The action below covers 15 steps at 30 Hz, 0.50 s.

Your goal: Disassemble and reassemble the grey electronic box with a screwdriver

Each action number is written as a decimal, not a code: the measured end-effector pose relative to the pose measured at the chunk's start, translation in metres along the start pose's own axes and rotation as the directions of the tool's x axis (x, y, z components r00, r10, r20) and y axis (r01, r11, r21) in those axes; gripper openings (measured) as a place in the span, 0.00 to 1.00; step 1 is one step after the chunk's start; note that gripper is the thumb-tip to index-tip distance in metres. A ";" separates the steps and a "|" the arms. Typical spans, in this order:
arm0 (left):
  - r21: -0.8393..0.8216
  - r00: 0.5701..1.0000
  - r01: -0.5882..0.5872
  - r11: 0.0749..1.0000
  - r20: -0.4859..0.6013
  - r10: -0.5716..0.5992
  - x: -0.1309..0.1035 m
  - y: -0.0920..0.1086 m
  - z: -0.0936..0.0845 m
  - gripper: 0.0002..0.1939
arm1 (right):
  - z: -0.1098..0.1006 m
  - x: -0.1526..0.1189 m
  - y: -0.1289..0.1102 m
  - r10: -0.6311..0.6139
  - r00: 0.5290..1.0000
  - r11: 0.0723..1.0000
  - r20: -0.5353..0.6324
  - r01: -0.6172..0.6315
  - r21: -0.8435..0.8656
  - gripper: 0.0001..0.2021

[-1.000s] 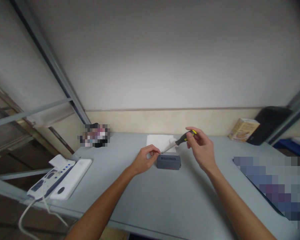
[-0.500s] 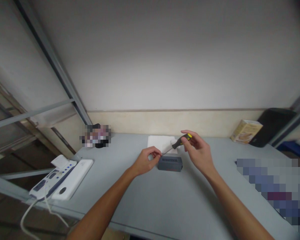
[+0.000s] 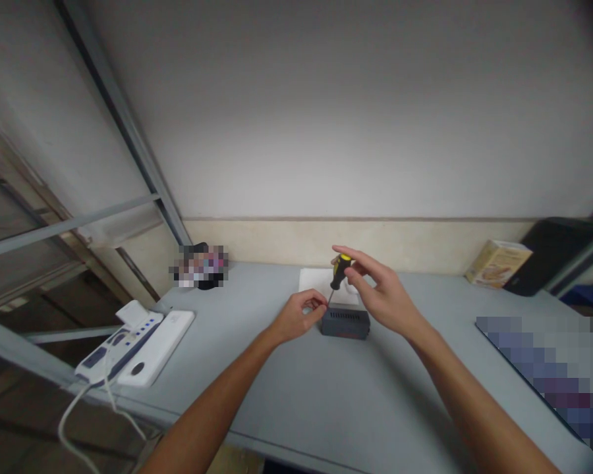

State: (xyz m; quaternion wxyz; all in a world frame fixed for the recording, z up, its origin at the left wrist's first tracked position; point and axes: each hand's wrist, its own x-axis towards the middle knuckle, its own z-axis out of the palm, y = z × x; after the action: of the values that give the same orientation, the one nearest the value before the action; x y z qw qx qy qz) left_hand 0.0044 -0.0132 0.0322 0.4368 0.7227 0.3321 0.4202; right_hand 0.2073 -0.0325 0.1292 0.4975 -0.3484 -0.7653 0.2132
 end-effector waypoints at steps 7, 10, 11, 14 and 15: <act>-0.080 0.999 0.047 0.996 0.004 -0.047 0.002 -0.004 0.001 0.12 | 0.009 0.010 -0.005 -0.011 0.998 0.997 0.058 0.006 0.079 0.14; -0.136 0.996 0.084 0.987 0.020 -0.082 0.003 -0.006 0.001 0.12 | 0.011 0.010 0.000 0.024 0.999 0.998 -0.035 -0.022 0.058 0.13; -0.154 0.995 0.098 0.983 0.023 -0.096 0.004 -0.006 0.002 0.12 | 0.011 0.008 0.003 0.042 0.997 0.998 -0.072 -0.038 0.056 0.14; -0.176 0.990 0.142 0.974 0.016 -0.141 0.005 -0.008 0.004 0.12 | 0.009 0.002 0.017 0.102 0.982 0.993 -0.160 -0.091 0.075 0.15; -0.173 0.988 0.154 0.973 0.010 -0.155 0.005 -0.008 0.005 0.11 | 0.007 -0.002 0.023 0.123 0.976 0.990 -0.180 -0.108 0.094 0.15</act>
State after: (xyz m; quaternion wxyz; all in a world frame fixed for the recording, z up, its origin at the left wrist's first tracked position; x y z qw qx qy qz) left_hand 0.0106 -0.0077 0.0253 0.5287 0.6530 0.3505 0.4137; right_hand 0.2092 -0.0183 0.1092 0.5673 -0.3897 -0.6845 0.2401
